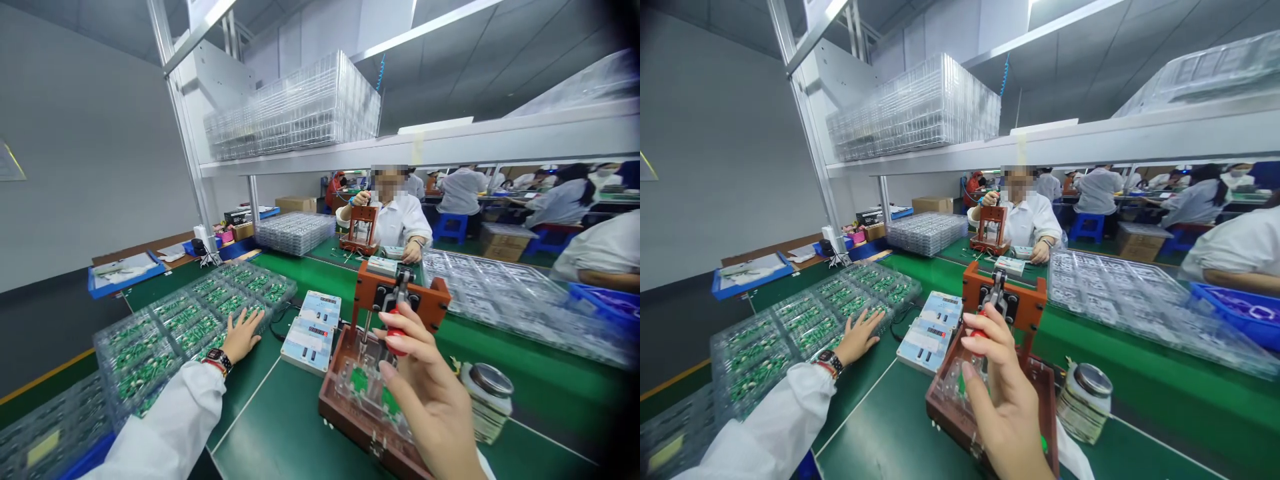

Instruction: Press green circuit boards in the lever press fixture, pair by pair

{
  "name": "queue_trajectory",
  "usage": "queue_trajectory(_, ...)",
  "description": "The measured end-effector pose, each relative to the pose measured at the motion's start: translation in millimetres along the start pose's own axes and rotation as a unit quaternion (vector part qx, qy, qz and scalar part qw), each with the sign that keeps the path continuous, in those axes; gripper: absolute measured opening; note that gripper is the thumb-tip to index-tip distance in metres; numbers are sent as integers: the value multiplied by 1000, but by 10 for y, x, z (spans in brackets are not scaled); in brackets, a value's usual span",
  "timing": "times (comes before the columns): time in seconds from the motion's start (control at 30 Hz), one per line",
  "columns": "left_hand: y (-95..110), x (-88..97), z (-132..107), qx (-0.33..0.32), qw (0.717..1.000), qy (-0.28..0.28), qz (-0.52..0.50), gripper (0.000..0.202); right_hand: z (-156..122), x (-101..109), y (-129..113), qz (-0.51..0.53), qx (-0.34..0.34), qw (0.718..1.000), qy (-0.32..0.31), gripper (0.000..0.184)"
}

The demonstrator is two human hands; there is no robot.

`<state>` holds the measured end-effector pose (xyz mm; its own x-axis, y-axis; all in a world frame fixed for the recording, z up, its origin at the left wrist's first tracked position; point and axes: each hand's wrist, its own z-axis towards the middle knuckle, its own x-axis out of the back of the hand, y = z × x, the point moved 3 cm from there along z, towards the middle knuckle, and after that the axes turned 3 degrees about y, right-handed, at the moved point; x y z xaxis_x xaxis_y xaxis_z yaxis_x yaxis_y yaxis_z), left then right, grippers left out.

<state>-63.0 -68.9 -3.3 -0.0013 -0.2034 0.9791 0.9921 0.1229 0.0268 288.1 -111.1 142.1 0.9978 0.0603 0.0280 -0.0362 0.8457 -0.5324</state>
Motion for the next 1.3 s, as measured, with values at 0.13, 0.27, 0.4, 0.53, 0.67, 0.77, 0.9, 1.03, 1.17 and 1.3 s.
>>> queue_trajectory(0.13,-1,-21,2,-7,1000,-24,-12,79,-2,4,-9,-4,-9,1000,-5,19)
queue_trajectory(0.27,-4,6,-44,-17,999,-28,-17,76,2,2,-5,2,-8,1000,-12,22)
queue_trajectory(0.4,47,99,-104,-18,999,-23,-15,71,18,23,11,9,-8,1000,-17,22)
queue_trajectory(0.53,178,236,-365,3,1000,23,-2,63,47,51,20,18,-2,1000,-14,22)
queue_trajectory(0.67,87,314,-1111,67,986,150,4,57,75,49,17,10,2,1000,0,24)
queue_trajectory(0.77,-199,305,-1770,185,969,166,-1,60,78,37,5,7,16,1000,19,25)
queue_trajectory(0.9,-438,352,-2149,260,963,70,16,75,69,28,-19,13,33,998,43,24)
queue_trajectory(1.03,-425,434,-2058,287,957,-49,4,77,71,21,-43,20,25,999,36,21)
queue_trajectory(1.17,-466,494,-1976,276,958,-26,-71,56,79,16,-46,25,27,999,26,22)
queue_trajectory(1.3,-639,526,-1911,280,955,32,-91,40,83,12,-44,25,39,998,33,26)
